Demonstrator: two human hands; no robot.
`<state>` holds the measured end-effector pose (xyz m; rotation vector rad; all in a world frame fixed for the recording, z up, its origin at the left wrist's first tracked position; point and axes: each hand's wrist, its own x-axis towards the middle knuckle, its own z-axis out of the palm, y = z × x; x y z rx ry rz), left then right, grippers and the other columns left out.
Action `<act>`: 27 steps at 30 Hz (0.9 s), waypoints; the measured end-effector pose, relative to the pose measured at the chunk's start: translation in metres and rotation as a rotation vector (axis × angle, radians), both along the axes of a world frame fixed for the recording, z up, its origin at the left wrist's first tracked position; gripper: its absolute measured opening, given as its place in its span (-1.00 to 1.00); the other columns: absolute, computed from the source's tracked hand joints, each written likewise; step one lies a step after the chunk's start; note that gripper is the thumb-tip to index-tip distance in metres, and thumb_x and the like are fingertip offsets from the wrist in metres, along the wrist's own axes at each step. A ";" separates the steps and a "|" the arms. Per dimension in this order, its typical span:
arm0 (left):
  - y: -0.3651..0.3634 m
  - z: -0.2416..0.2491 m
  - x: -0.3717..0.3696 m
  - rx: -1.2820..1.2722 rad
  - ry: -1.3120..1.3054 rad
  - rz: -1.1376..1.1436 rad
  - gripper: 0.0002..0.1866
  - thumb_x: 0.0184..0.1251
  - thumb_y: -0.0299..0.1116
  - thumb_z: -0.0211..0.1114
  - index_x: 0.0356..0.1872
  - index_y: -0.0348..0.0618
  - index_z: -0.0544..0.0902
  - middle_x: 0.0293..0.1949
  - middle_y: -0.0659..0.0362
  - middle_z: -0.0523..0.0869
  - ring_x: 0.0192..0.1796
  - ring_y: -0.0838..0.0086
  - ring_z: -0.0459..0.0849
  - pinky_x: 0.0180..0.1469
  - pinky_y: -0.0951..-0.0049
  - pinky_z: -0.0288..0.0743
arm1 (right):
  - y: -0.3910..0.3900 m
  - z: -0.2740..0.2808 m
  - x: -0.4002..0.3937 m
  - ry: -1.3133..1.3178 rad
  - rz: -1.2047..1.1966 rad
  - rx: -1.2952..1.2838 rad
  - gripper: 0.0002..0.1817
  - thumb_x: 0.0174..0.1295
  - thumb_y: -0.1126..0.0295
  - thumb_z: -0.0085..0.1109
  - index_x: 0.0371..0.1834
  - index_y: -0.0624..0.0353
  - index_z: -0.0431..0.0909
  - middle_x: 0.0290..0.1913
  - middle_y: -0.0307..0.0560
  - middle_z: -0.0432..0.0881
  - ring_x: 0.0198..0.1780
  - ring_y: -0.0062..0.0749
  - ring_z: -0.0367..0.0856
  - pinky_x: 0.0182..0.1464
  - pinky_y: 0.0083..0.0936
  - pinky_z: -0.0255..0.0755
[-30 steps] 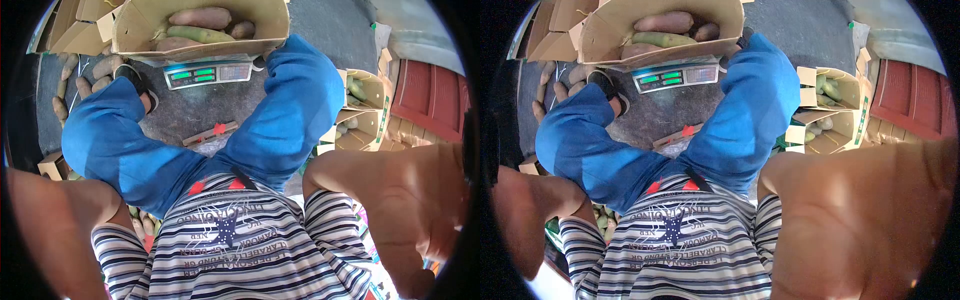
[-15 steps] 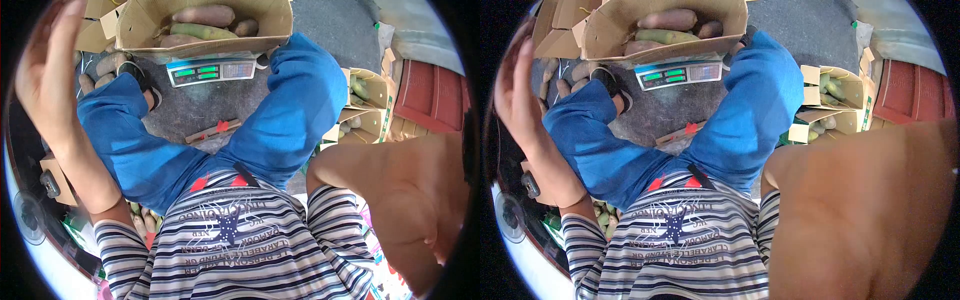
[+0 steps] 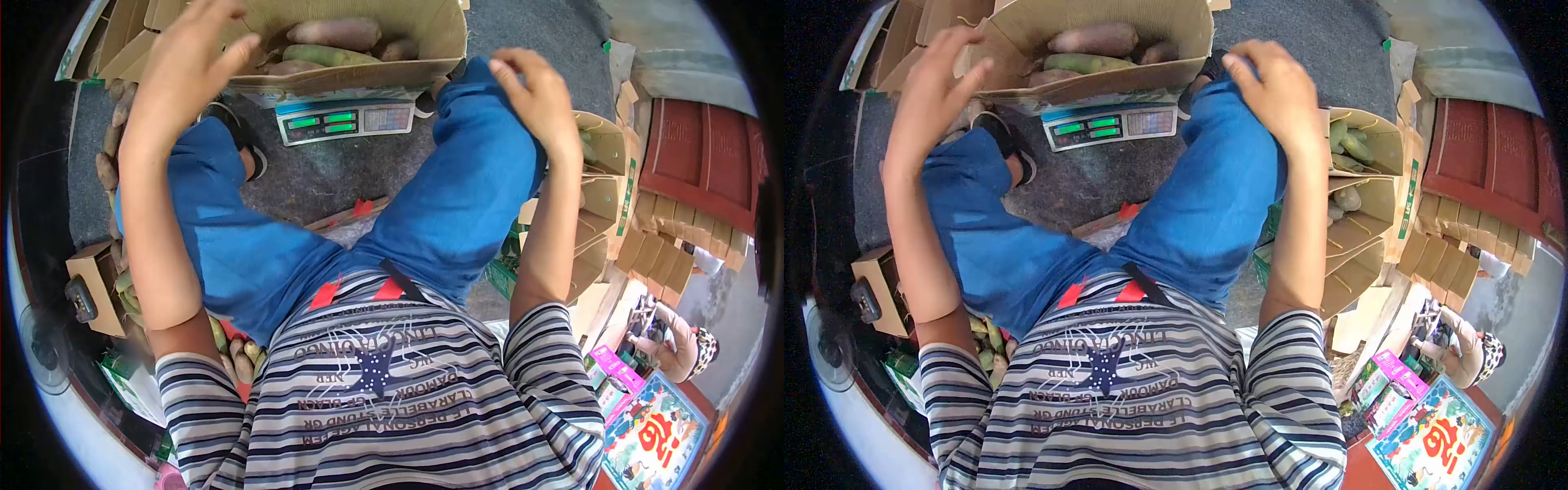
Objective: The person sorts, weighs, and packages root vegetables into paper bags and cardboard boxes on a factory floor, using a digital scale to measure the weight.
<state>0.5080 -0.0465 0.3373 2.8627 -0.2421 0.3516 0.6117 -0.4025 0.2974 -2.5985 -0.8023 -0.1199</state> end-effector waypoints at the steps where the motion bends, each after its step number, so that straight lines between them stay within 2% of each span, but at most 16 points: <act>1: 0.001 -0.002 -0.002 0.047 0.092 -0.018 -0.66 0.21 -0.31 0.22 -0.05 -0.26 0.49 -0.08 -0.04 0.57 0.02 0.10 0.53 0.05 0.31 0.38 | 0.000 0.000 -0.004 0.030 -0.004 -0.066 -0.69 0.23 0.15 0.05 -0.19 0.16 0.58 -0.19 0.01 0.62 -0.11 -0.09 0.57 -0.06 -0.29 0.42; 2: -0.002 -0.004 -0.004 0.061 0.199 -0.038 -0.65 0.19 -0.30 0.23 -0.06 -0.26 0.47 -0.09 -0.09 0.56 -0.01 0.00 0.51 0.00 0.24 0.40 | 0.002 0.001 -0.008 0.061 -0.009 -0.133 -0.69 0.23 0.16 0.05 -0.17 0.17 0.58 -0.18 0.02 0.62 -0.11 -0.11 0.58 -0.05 -0.32 0.41; 3: -0.002 -0.009 -0.006 0.072 0.219 -0.040 -0.65 0.19 -0.29 0.23 -0.06 -0.26 0.47 -0.09 -0.09 0.56 -0.01 0.00 0.52 0.00 0.23 0.40 | 0.004 0.003 -0.011 0.090 -0.014 -0.199 -0.69 0.24 0.18 0.05 -0.16 0.18 0.58 -0.17 0.02 0.63 -0.11 -0.14 0.59 -0.05 -0.35 0.41; 4: 0.006 -0.036 0.010 0.070 0.276 -0.041 -0.64 0.19 -0.28 0.24 -0.06 -0.26 0.46 -0.09 -0.09 0.56 -0.01 0.00 0.52 -0.01 0.22 0.40 | 0.013 -0.021 0.005 0.081 -0.024 -0.208 -0.67 0.24 0.14 0.03 -0.15 0.15 0.58 -0.16 0.01 0.63 -0.11 -0.10 0.58 -0.04 -0.31 0.41; 6: 0.001 -0.035 0.009 0.064 0.324 -0.024 -0.62 0.19 -0.26 0.24 -0.05 -0.26 0.45 -0.09 -0.10 0.57 -0.01 -0.01 0.52 -0.02 0.17 0.40 | 0.015 -0.019 0.003 0.086 -0.046 -0.221 -0.67 0.23 0.14 0.03 -0.15 0.14 0.59 -0.17 0.01 0.63 -0.11 -0.09 0.59 -0.04 -0.32 0.41; 9: -0.005 -0.029 0.011 0.004 0.308 -0.008 -0.62 0.19 -0.25 0.24 -0.04 -0.26 0.45 -0.09 -0.11 0.57 0.00 0.00 0.52 -0.01 0.18 0.39 | 0.011 -0.019 0.005 0.107 -0.062 -0.205 -0.66 0.23 0.10 0.01 -0.19 0.13 0.59 -0.19 0.00 0.63 -0.11 -0.09 0.58 -0.06 -0.27 0.43; 13: -0.003 -0.036 0.013 0.069 0.317 -0.005 -0.61 0.20 -0.24 0.23 -0.03 -0.26 0.45 -0.06 -0.10 0.56 0.01 0.00 0.51 0.01 0.20 0.39 | 0.007 -0.024 0.007 0.069 -0.068 -0.164 -0.67 0.23 0.10 -0.01 -0.23 0.11 0.59 -0.22 -0.02 0.64 -0.14 -0.09 0.59 -0.10 -0.23 0.44; 16: -0.005 -0.042 0.018 0.044 0.311 -0.014 -0.62 0.20 -0.24 0.23 -0.05 -0.26 0.46 -0.09 -0.09 0.56 0.00 0.02 0.51 0.00 0.20 0.39 | 0.006 -0.022 0.003 0.054 -0.130 -0.119 -0.71 0.23 0.16 0.02 -0.19 0.11 0.59 -0.21 0.01 0.64 -0.16 -0.08 0.61 -0.11 -0.30 0.45; 18: -0.005 -0.044 0.018 0.009 0.279 -0.018 -0.62 0.18 -0.23 0.24 -0.08 -0.27 0.49 -0.16 -0.08 0.57 -0.04 0.04 0.53 -0.02 0.19 0.39 | 0.003 -0.025 -0.002 -0.082 -0.158 -0.032 -0.73 0.23 0.17 0.02 -0.26 0.10 0.59 -0.25 -0.02 0.64 -0.20 -0.10 0.61 -0.15 -0.26 0.46; 23: -0.002 -0.050 0.023 -0.013 0.340 -0.023 -0.61 0.18 -0.22 0.23 -0.07 -0.29 0.49 -0.12 -0.09 0.56 -0.04 0.04 0.54 -0.01 0.20 0.40 | -0.005 -0.030 -0.023 -0.257 -0.194 0.125 -0.81 0.17 0.24 0.09 -0.31 0.10 0.58 -0.26 -0.05 0.62 -0.18 -0.12 0.60 -0.17 -0.26 0.46; 24: -0.002 -0.049 0.023 -0.021 0.364 -0.014 -0.61 0.18 -0.22 0.24 -0.07 -0.29 0.49 -0.11 -0.09 0.56 -0.04 0.04 0.54 -0.01 0.20 0.40 | -0.006 -0.032 -0.028 -0.236 -0.156 0.161 -0.78 0.16 0.23 0.11 -0.26 0.13 0.59 -0.17 -0.03 0.61 -0.09 -0.10 0.56 -0.07 -0.27 0.44; 27: -0.002 -0.047 0.024 -0.066 0.376 0.024 -0.61 0.18 -0.23 0.24 -0.07 -0.30 0.50 -0.09 -0.11 0.56 -0.02 0.04 0.54 0.01 0.21 0.39 | -0.003 -0.033 -0.044 -0.348 -0.100 0.161 -0.71 0.17 0.20 0.10 -0.17 0.15 0.59 -0.07 0.01 0.58 0.01 -0.08 0.50 0.06 -0.24 0.38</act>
